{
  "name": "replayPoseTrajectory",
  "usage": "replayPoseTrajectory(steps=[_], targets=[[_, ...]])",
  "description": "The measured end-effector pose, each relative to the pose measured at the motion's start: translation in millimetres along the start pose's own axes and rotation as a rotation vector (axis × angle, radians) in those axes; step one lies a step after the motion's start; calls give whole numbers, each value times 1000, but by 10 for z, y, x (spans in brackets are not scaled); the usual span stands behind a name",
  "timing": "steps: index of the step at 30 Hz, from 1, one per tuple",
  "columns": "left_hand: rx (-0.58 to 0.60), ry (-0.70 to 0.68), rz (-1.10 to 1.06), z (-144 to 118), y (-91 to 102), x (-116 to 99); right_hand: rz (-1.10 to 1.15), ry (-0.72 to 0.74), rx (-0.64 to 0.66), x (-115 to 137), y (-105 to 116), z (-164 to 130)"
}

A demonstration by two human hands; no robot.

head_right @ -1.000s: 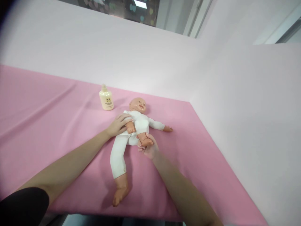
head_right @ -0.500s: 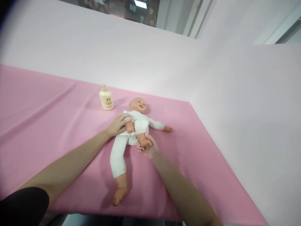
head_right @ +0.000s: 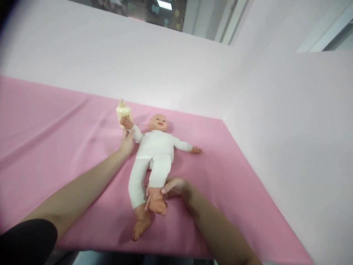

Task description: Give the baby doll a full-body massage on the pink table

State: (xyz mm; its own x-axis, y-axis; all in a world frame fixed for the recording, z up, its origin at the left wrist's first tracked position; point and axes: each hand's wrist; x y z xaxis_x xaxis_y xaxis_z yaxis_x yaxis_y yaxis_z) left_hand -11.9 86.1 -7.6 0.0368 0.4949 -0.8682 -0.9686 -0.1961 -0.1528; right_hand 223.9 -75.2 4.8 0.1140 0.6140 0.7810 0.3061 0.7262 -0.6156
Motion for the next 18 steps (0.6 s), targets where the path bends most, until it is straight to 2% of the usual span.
replayPoseTrajectory(steps=[4,7,10,12,15,18], targets=[[-99,85,-89,46,30,55,-57,-134,239,20,10,8],[-66,96,-55,36,17,44,-74,-91,285,30,22,22],[33,59,27,-10,-13,-24,-34,46,190,19,43,23],[116,-14,87,-55,-32,-92,7,163,92,20,50,18],[288,-218,230,-120,-51,-197,91,332,-100,58,46,18],[522,-458,413,-155,-56,-273,218,403,-335,124,49,31]])
Point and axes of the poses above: each hand's wrist, its own z-axis towards the middle knuckle, its own y-axis out of the back of the hand, x = y × z
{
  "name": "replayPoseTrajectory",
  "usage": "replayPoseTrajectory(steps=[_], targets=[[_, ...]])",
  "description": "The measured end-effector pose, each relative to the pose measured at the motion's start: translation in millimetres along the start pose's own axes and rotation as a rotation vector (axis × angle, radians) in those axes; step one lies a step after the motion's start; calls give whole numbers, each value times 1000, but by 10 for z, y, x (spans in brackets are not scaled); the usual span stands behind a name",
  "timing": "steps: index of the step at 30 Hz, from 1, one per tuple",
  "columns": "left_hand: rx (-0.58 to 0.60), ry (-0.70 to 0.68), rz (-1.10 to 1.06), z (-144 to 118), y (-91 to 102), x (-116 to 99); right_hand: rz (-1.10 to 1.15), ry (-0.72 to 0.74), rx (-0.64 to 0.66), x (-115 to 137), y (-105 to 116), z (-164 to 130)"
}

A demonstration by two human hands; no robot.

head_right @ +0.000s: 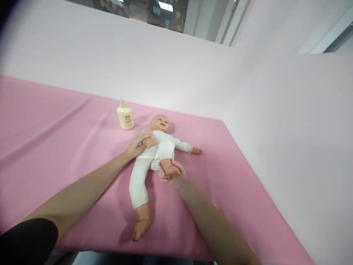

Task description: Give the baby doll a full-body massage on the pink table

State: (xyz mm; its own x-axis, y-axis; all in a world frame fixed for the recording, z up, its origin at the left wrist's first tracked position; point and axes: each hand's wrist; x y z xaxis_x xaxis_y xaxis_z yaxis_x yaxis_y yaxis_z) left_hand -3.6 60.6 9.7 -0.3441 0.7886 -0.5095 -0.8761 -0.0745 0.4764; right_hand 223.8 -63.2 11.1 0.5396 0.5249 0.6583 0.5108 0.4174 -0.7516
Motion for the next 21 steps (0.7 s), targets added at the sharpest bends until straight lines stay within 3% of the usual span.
replayPoseTrajectory(steps=[2,5,12,21], targets=[[118,-85,86,4,14,-24,47,11,-116,28,-3,27],[195,-113,150,8,30,-28,83,15,-186,42,5,51],[207,-207,185,1,32,-9,85,9,-208,21,23,53],[240,-187,195,12,46,-47,67,-2,-209,22,23,49]])
Point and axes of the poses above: each hand's wrist, its own z-axis towards the middle knuckle, its own y-axis out of the back of the hand, x = y × z
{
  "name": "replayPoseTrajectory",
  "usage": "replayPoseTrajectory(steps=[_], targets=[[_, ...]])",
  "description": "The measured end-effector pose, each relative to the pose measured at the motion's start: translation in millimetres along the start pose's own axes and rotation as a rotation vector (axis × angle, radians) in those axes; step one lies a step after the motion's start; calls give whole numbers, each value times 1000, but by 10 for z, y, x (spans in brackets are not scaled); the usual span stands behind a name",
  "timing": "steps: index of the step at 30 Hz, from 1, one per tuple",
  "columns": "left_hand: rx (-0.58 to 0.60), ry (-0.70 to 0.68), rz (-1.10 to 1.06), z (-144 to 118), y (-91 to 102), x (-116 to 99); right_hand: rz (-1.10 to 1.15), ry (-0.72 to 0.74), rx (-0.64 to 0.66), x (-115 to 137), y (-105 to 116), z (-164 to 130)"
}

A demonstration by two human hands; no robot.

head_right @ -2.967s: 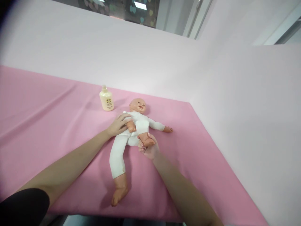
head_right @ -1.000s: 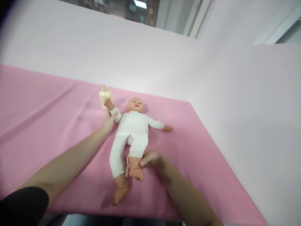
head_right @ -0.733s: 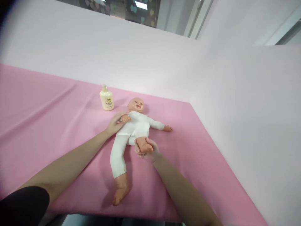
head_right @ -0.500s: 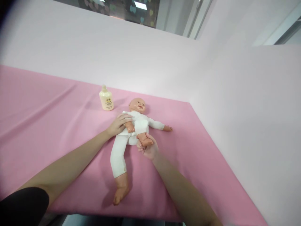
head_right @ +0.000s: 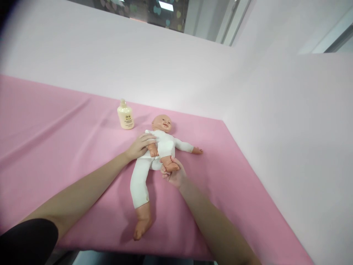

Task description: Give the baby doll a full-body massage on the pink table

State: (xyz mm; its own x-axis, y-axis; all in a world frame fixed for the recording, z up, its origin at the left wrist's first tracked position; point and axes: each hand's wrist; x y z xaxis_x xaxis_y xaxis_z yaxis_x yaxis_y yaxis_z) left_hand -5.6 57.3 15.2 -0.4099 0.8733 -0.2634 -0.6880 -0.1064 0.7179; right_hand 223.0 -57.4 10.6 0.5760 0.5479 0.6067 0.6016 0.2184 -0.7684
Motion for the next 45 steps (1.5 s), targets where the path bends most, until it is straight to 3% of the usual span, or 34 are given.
replayPoseTrajectory(steps=[19,45], targets=[[-64,-69,13,-14,-29,31,-17,16,26,0,-7,-1],[-65,-66,17,-10,-25,32,-18,7,45,-5,3,5]])
Point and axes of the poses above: each hand's wrist, its own z-axis towards the middle knuckle, its own y-axis out of the back of the hand, x = y × z
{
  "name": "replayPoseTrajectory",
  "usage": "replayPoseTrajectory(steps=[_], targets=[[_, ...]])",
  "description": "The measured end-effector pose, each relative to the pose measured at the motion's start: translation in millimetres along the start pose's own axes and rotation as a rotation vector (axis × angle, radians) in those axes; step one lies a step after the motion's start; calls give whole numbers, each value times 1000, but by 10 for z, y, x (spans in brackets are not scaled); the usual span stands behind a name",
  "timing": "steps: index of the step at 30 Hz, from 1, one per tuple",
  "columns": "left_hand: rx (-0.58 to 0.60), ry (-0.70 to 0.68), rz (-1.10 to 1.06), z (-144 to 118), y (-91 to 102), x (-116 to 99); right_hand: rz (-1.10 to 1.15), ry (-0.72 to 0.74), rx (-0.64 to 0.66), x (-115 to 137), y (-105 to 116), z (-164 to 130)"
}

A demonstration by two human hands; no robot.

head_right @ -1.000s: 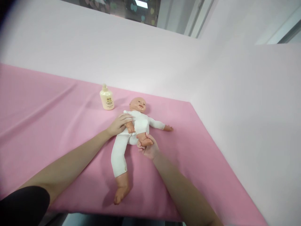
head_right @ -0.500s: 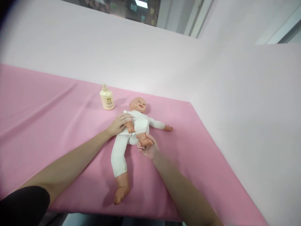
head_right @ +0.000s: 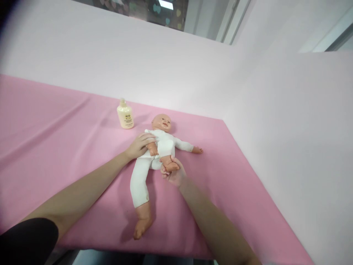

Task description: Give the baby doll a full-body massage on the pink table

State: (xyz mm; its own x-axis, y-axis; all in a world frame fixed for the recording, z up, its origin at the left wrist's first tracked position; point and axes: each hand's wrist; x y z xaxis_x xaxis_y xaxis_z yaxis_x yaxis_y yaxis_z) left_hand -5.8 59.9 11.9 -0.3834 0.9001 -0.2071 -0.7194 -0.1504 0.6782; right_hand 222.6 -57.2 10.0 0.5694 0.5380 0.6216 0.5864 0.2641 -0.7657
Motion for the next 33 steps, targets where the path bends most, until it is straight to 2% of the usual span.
replayPoseTrajectory(steps=[11,17,33], targets=[[16,-15,2,7,24,-17,-8,-9,-9,12,-13,1],[50,26,8,11,33,-28,-20,-9,-32,14,-18,-6],[10,-4,29,-5,15,-15,-34,-1,-36,5,-26,-12]])
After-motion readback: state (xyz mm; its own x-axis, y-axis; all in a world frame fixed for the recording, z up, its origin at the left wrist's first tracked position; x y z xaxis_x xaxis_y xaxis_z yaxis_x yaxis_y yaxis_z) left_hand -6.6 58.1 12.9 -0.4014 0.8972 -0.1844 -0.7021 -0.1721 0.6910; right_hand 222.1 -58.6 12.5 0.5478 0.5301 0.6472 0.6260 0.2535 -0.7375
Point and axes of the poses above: each hand's wrist, its own z-axis towards the middle knuckle, its own y-axis out of the back of the hand, x = y × z
